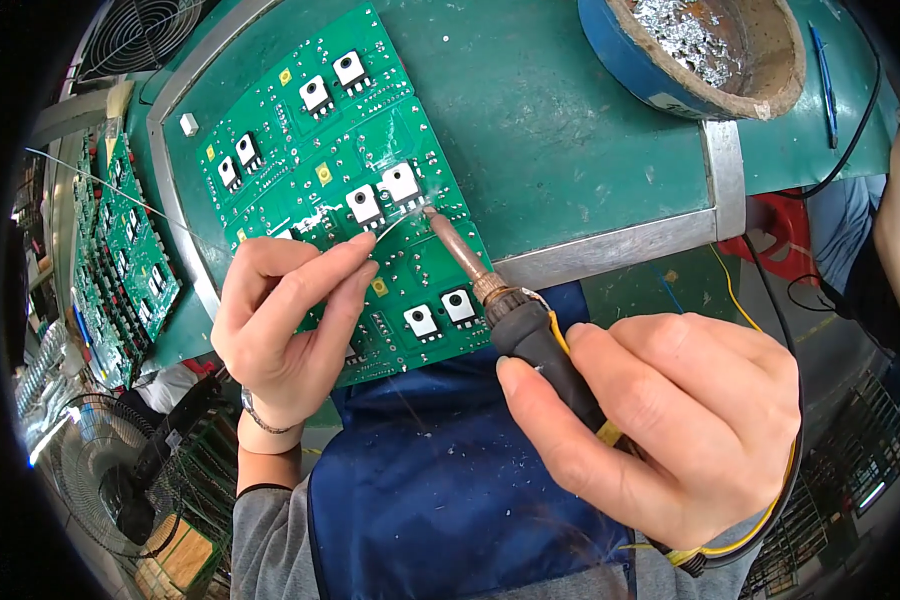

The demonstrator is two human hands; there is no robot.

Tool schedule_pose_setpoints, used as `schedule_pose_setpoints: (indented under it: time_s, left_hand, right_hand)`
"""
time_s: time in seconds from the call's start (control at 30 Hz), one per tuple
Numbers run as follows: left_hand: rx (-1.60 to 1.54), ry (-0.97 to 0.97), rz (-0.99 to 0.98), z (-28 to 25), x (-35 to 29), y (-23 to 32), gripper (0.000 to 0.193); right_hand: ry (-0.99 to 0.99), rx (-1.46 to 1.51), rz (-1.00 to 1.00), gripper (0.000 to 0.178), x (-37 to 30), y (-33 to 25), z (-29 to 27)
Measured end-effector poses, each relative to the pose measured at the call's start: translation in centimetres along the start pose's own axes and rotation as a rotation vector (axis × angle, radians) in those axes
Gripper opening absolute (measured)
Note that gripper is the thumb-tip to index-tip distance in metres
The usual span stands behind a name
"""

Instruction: The person solders electronic components onto printed circuit boards using a soldering iron and solder wire.

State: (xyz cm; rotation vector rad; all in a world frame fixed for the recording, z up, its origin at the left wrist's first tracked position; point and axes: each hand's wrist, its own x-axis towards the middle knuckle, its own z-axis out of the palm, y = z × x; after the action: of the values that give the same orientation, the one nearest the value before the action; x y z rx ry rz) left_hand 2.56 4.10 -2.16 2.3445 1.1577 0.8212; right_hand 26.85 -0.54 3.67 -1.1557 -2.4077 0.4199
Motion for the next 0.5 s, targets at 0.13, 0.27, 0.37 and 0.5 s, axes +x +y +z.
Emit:
schedule_pose_setpoints:
  time_s: [0.13,0.27,0.37,0.5]
  left_hand:
    - [0.005,0.011,-0.016,-0.5,-0.1,0.2,0.034]
    - [0.014,0.045,-0.104,-1.6,-0.9,0.6,0.034]
    - [0.068,0.113,-0.146,-2.9,-2.1,0.5,0.035]
    - [0.180,0.251,-0.316,-4.8,-4.1,-0.1,0.026]
  right_hand:
    - [-0.019,-0.021,0.017,0.038,0.0,-0.2,0.0]
    - [-0.005,0.000,-0.004,0.040,-0.7,-0.3,-0.7]
    - [-0.017,-0.011,-0.015,0.046,-1.1,-0.1,-2.1]
    - [0.208,-0.084,0.056,0.044,-1.1,0.8,-2.6]
